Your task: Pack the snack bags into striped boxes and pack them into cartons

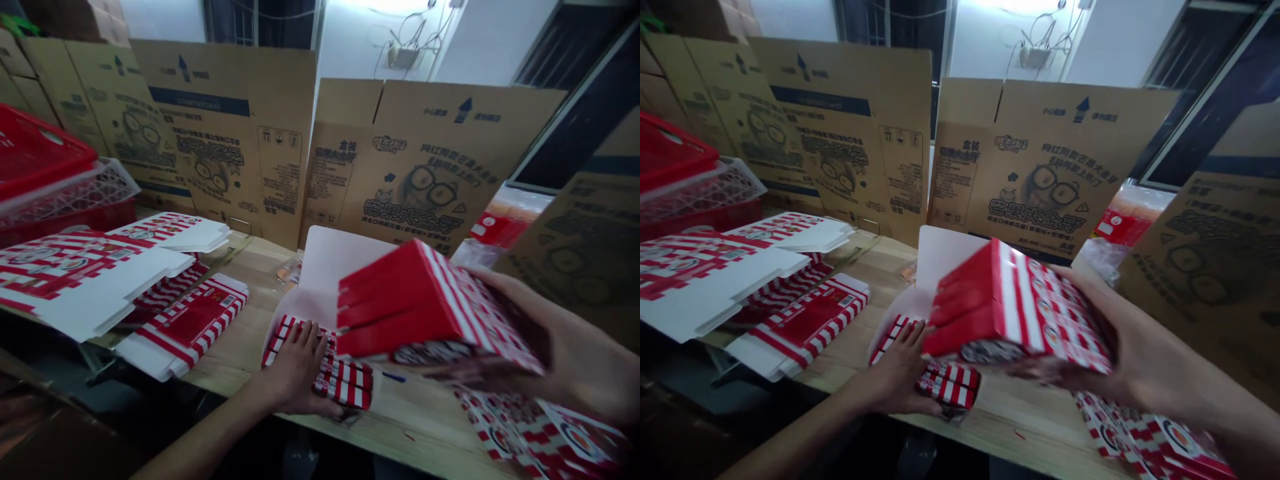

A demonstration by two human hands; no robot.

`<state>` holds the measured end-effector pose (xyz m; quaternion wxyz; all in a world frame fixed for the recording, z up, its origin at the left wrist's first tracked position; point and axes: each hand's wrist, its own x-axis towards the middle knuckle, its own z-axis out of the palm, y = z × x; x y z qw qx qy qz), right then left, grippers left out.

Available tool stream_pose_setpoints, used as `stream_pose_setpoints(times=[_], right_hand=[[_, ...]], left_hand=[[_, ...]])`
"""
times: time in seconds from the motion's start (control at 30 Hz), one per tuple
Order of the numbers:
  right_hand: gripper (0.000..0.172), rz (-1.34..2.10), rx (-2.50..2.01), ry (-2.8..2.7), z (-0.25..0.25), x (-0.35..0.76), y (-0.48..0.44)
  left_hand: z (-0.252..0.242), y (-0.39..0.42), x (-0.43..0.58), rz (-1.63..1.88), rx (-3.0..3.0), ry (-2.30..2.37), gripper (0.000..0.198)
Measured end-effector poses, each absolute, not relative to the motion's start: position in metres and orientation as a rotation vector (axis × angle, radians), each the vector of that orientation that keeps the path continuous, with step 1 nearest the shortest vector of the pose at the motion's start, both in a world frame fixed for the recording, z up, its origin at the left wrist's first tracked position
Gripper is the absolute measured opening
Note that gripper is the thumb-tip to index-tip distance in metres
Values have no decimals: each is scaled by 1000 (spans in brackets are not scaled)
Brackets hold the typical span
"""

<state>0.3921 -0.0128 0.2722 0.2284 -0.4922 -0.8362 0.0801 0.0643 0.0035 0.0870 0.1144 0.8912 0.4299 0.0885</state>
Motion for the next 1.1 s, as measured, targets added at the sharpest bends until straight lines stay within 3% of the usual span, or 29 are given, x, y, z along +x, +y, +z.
stream_pose_setpoints(times=[0.2,0.5,0.77,1.1], right_hand=[[102,716,-1118,-2535,273,283,71],[82,1091,-1342,-2611,232,251,134],[84,938,-1429,-2563,226,236,134],[67,813,-1630,-2570,239,213,125]], left_hand=[[71,-15,68,459,2584,1362,107],[75,-16,66,479,2607,1346,106],[68,-16,64,410,2644,1338,110],[57,-11,69,381,2637,1362,120]])
